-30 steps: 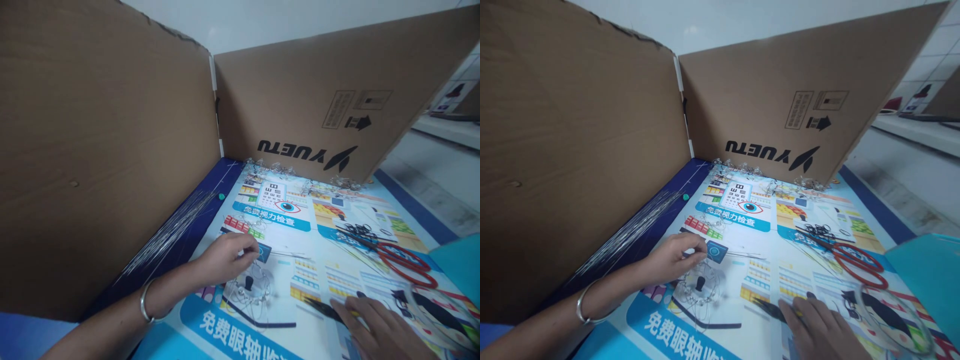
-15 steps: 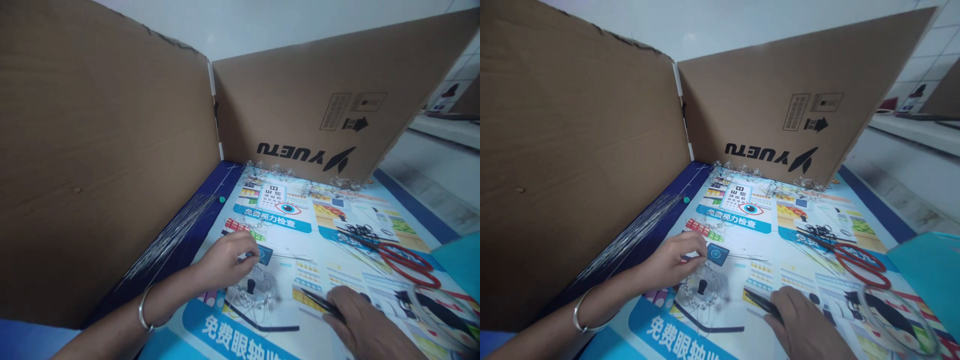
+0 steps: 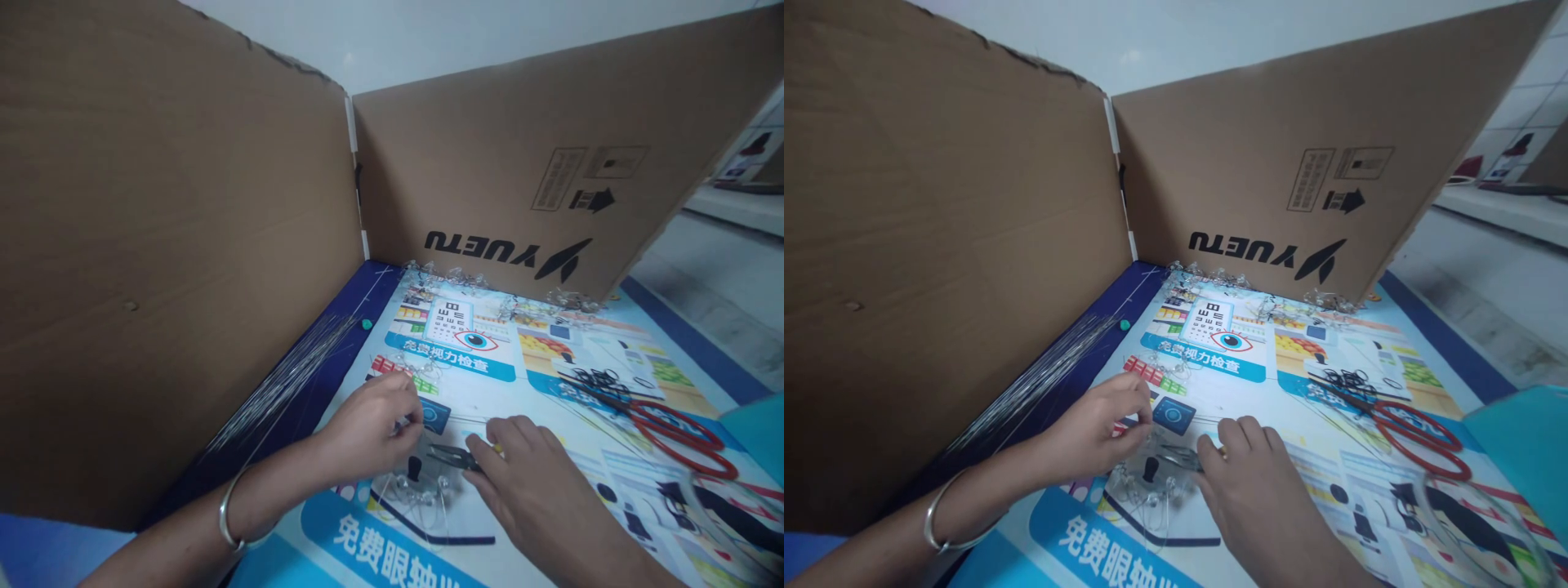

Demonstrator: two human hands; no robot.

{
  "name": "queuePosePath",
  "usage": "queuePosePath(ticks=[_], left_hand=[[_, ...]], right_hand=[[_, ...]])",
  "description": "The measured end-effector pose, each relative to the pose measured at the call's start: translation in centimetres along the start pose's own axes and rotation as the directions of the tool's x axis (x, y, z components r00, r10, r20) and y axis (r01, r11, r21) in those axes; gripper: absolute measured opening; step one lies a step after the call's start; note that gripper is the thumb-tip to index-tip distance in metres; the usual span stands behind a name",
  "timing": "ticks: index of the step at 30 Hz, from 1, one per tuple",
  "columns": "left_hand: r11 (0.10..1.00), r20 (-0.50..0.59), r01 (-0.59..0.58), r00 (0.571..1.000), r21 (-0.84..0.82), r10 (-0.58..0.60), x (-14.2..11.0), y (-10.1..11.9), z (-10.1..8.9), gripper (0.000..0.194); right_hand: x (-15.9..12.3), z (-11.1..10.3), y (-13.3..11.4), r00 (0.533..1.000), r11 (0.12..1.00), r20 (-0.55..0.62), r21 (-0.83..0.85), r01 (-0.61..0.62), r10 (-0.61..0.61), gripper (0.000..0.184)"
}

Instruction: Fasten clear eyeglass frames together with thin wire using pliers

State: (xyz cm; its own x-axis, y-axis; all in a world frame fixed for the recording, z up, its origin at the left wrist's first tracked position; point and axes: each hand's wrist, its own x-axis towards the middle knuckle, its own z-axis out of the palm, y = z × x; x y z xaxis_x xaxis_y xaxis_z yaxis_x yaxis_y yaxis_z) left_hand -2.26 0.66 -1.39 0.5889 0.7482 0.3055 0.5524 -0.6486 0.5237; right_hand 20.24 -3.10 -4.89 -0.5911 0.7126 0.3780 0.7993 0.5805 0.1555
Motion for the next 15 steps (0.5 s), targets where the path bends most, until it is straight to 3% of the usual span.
queuePosePath(ticks=[7, 15], left_hand=[[0.997, 0.018, 0.050, 0.999, -0.061, -0.049, 0.1, 0.2, 0.0, 0.012], [0.993, 0.053, 0.081, 0.996, -0.081, -0.077, 0.2, 0.3, -0.1, 0.014]], right_hand=[[1.0, 0.0, -0.1, 0.996, 0.993, -0.080, -0.111, 0.040, -0.049, 0.016], [1.3, 0.8, 0.2, 0.991, 0.980, -0.059, -0.162, 0.113, -0.124, 0.027]])
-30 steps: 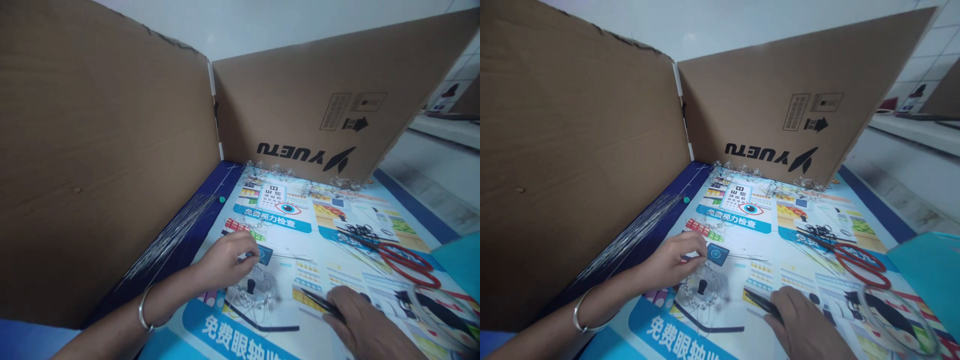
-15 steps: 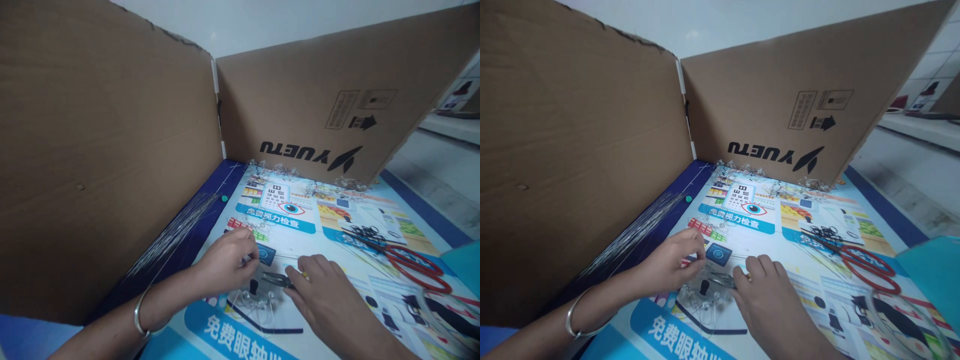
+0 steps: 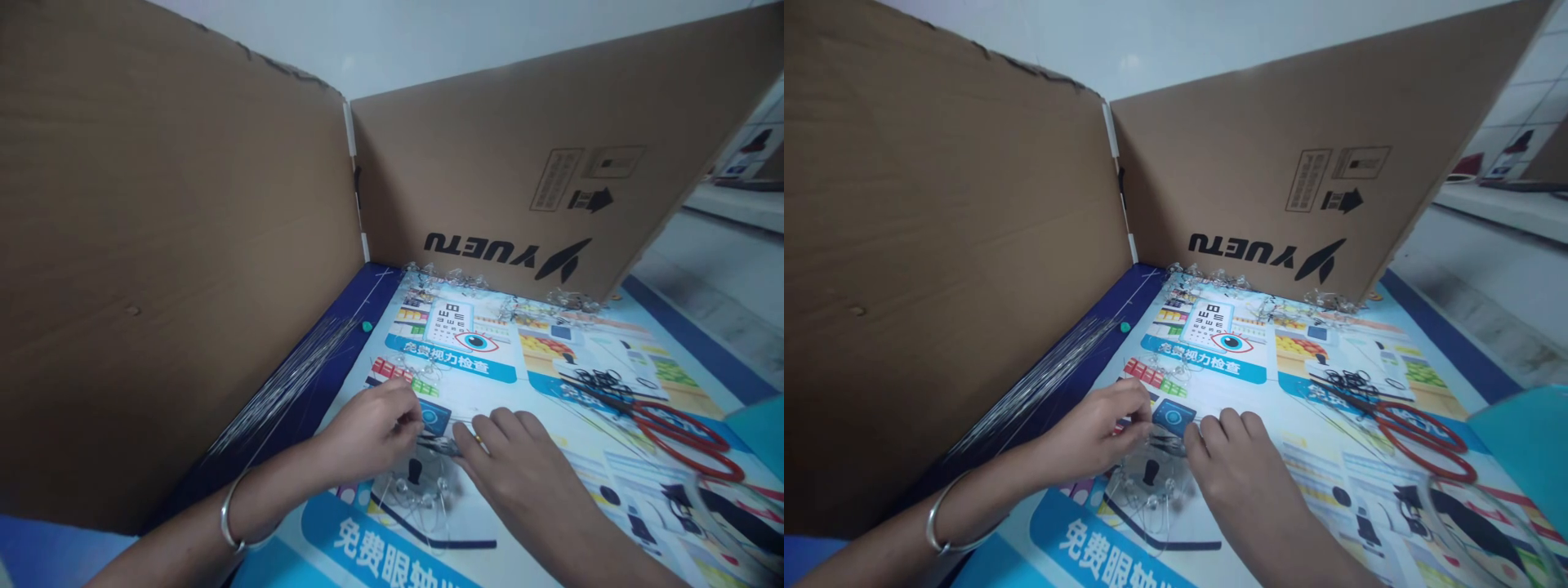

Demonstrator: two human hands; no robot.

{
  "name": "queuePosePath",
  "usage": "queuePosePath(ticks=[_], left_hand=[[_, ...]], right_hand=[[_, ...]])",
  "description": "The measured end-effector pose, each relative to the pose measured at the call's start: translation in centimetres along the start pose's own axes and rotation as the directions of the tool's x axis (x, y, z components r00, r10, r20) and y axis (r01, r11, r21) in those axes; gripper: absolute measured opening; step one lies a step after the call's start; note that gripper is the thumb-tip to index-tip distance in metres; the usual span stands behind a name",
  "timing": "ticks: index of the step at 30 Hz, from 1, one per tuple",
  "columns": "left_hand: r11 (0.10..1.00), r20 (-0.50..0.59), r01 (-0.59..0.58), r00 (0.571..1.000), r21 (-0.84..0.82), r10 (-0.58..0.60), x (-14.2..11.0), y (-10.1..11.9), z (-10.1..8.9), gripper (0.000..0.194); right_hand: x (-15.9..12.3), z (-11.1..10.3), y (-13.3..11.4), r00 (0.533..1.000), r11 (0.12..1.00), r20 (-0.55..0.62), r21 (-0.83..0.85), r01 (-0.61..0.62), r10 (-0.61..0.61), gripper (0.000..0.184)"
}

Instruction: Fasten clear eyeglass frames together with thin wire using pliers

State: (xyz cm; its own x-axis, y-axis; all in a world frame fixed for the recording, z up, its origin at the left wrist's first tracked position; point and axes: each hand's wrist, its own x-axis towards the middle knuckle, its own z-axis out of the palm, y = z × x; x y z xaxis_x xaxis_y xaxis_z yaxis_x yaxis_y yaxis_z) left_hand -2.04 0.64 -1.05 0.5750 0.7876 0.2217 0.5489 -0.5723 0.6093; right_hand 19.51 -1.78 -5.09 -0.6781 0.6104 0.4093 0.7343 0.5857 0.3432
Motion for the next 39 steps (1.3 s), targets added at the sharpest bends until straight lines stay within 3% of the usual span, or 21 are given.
queuePosePath(ticks=[16, 27, 35, 39], left_hand=[[0.997, 0.006, 0.070, 0.998, 0.034, -0.070, -0.1, -0.3, 0.2, 0.011], [0.998, -0.004, 0.045, 0.999, 0.046, -0.044, -0.1, -0.5, 0.1, 0.012], [0.985, 0.045, 0.132, 0.989, 0.107, -0.137, -0.1, -0.3, -0.2, 0.011], [0.987, 0.048, 0.109, 0.992, 0.118, -0.115, -0.1, 0.1, -0.4, 0.012]], right_hand=[[0.8, -1.0, -0.7, 0.996, 0.998, -0.078, -0.056, 0.030, -0.034, 0.030], [0.8, -0.9, -0.9, 0.996, 0.997, -0.086, -0.075, 0.028, -0.035, 0.030], [0.4, -0.4, -0.9, 0.998, 0.998, -0.052, -0.062, 0.014, -0.017, 0.031], [0.4, -0.3, -0.9, 0.998, 0.999, -0.059, -0.047, 0.019, -0.022, 0.027]])
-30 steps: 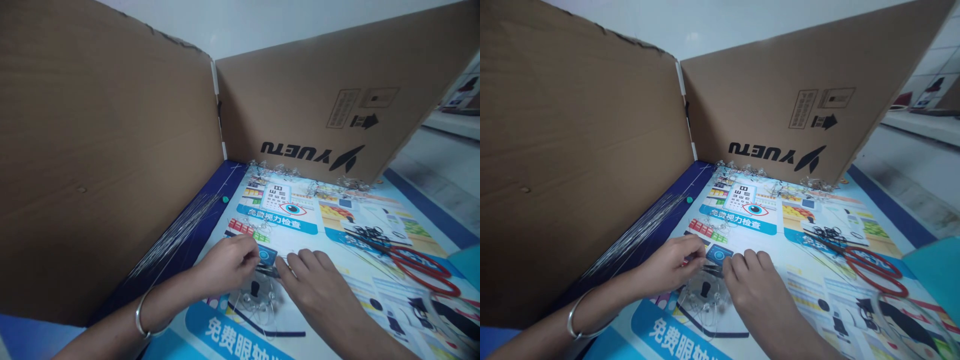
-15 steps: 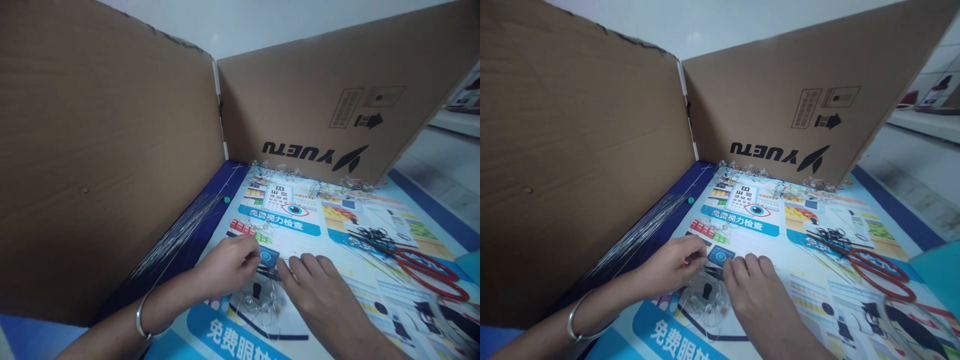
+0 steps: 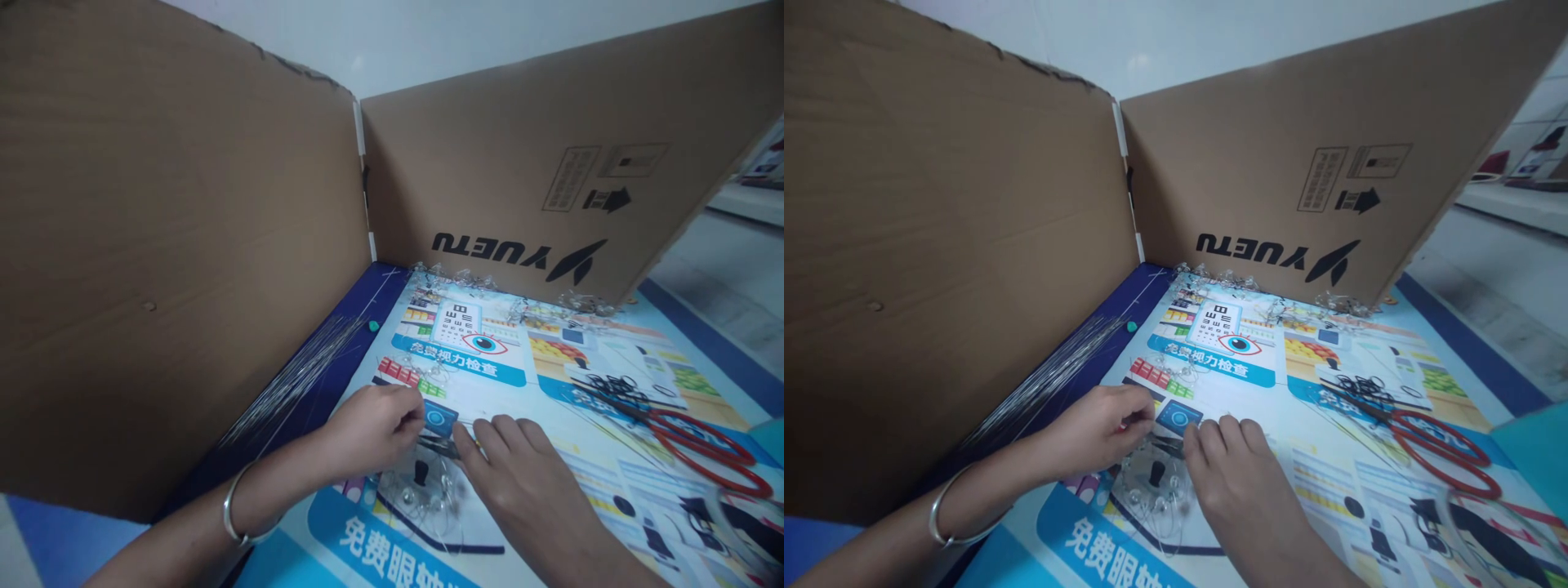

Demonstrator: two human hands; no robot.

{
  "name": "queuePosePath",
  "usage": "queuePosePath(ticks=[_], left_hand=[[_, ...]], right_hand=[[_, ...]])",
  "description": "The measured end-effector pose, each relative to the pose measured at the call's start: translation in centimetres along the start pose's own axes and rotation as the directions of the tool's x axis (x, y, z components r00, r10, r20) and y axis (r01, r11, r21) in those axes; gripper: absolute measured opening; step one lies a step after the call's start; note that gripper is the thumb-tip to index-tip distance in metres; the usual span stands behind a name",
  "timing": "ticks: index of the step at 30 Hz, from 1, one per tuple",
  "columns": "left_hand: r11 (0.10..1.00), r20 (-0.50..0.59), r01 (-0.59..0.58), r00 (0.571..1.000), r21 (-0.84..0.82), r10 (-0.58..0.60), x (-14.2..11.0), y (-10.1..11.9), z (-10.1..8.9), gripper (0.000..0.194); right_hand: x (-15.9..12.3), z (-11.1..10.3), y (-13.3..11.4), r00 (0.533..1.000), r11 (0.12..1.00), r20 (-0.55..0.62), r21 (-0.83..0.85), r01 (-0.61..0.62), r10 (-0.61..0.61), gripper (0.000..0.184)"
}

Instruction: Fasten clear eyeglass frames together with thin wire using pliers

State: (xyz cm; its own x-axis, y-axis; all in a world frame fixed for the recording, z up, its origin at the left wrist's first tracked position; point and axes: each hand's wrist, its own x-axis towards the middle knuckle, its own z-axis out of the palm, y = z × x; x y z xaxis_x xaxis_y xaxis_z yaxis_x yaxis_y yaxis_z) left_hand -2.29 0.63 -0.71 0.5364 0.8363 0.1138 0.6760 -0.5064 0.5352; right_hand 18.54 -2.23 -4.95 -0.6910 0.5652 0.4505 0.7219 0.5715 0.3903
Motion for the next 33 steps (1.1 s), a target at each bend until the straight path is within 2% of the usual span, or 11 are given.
queuePosePath(ticks=[9, 14, 20, 26, 33], left_hand=[[0.999, -0.020, -0.049, 0.999, -0.023, 0.049, 0.0, 0.1, 0.0, 0.014], [0.999, 0.009, -0.035, 0.999, -0.007, 0.035, 0.0, -0.1, 0.1, 0.013], [0.997, 0.033, -0.071, 0.997, 0.037, 0.070, -0.3, 0.0, -0.4, 0.011], [0.993, -0.016, -0.117, 0.993, 0.007, 0.117, -1.1, 0.1, -0.6, 0.012], [0.997, -0.099, -0.073, 0.993, -0.030, 0.070, -2.3, 0.3, 0.0, 0.010]], right_hand=[[0.1, 0.3, -0.2, 1.000, 1.000, -0.003, -0.006, 0.018, -0.018, 0.028], [0.1, 0.5, -0.2, 1.000, 1.000, -0.012, 0.000, 0.026, -0.026, 0.027], [0.2, 0.3, -0.1, 1.000, 1.000, -0.009, 0.019, 0.023, -0.023, 0.027], [0.2, 0.3, 0.0, 0.999, 0.999, -0.035, 0.030, 0.031, -0.030, 0.027], [0.2, 0.1, 0.1, 0.991, 0.994, -0.101, 0.062, 0.090, -0.083, 0.029]])
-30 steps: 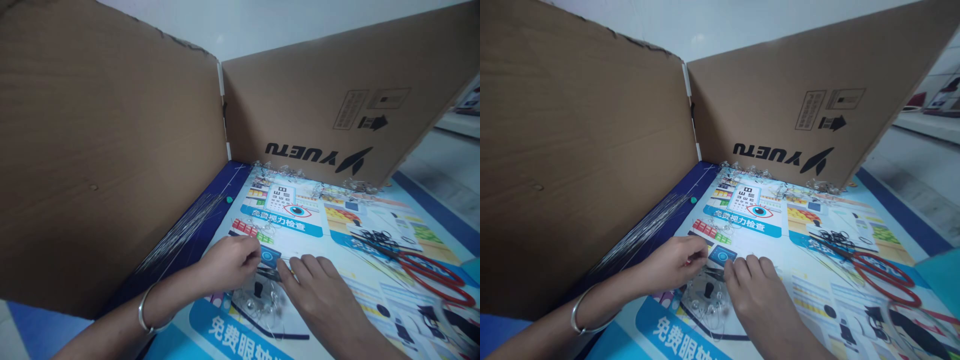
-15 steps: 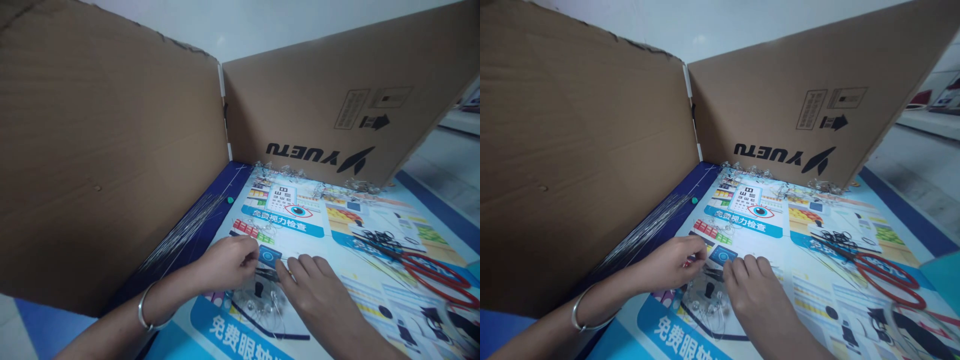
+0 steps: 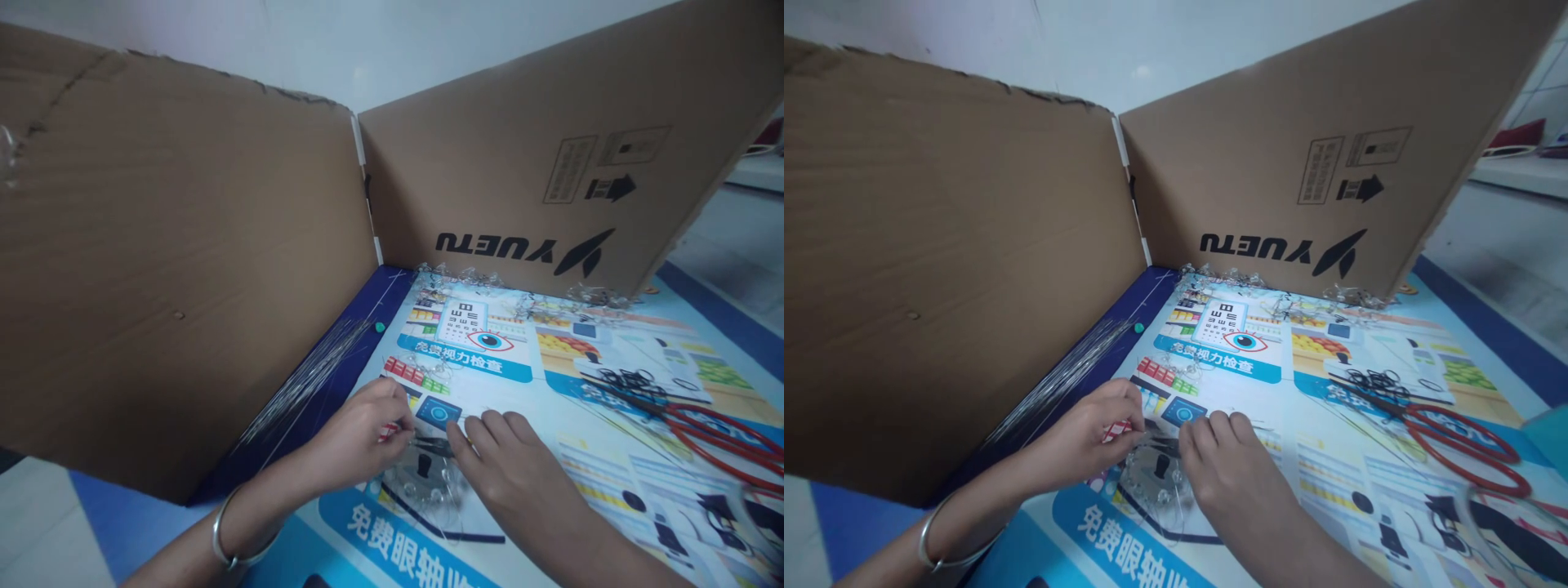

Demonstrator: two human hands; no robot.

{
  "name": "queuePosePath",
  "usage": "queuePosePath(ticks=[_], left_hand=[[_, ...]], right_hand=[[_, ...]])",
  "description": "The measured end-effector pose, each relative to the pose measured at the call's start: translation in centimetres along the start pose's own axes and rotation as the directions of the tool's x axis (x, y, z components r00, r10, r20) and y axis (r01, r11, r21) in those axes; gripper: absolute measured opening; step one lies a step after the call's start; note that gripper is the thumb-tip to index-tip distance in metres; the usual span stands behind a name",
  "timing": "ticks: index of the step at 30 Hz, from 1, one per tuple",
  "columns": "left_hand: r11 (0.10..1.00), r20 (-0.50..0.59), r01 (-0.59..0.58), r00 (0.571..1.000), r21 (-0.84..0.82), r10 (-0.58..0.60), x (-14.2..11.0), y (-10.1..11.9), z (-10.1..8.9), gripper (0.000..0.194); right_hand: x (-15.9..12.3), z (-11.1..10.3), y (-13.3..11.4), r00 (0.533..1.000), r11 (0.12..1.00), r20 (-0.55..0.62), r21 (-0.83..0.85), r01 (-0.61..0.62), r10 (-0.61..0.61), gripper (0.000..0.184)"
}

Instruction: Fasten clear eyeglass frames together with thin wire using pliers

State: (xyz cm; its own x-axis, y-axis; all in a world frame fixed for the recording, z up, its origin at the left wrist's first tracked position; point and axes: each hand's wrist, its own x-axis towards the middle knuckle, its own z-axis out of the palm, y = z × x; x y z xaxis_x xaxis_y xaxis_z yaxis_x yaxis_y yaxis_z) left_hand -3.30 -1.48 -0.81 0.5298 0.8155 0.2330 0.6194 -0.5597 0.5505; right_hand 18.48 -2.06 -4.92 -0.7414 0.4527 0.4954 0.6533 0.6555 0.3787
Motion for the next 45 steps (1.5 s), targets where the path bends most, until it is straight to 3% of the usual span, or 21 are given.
queuePosePath(ticks=[18, 33, 45], left_hand=[[0.992, -0.016, 0.091, 0.996, -0.083, -0.093, -0.9, 1.3, 0.2, 0.013], [0.992, 0.025, 0.073, 0.997, -0.105, -0.071, -0.7, 1.0, 0.4, 0.016], [0.995, 0.014, 0.053, 0.999, -0.082, -0.052, -0.9, 1.1, 0.7, 0.018]], right_hand=[[0.4, -0.5, -0.3, 0.997, 0.998, -0.077, -0.063, 0.019, -0.024, 0.023], [0.6, -0.2, -0.7, 0.996, 0.994, -0.073, -0.094, 0.051, -0.058, 0.019], [0.5, -0.6, -0.7, 0.995, 0.991, -0.050, -0.105, 0.086, -0.092, 0.027]])
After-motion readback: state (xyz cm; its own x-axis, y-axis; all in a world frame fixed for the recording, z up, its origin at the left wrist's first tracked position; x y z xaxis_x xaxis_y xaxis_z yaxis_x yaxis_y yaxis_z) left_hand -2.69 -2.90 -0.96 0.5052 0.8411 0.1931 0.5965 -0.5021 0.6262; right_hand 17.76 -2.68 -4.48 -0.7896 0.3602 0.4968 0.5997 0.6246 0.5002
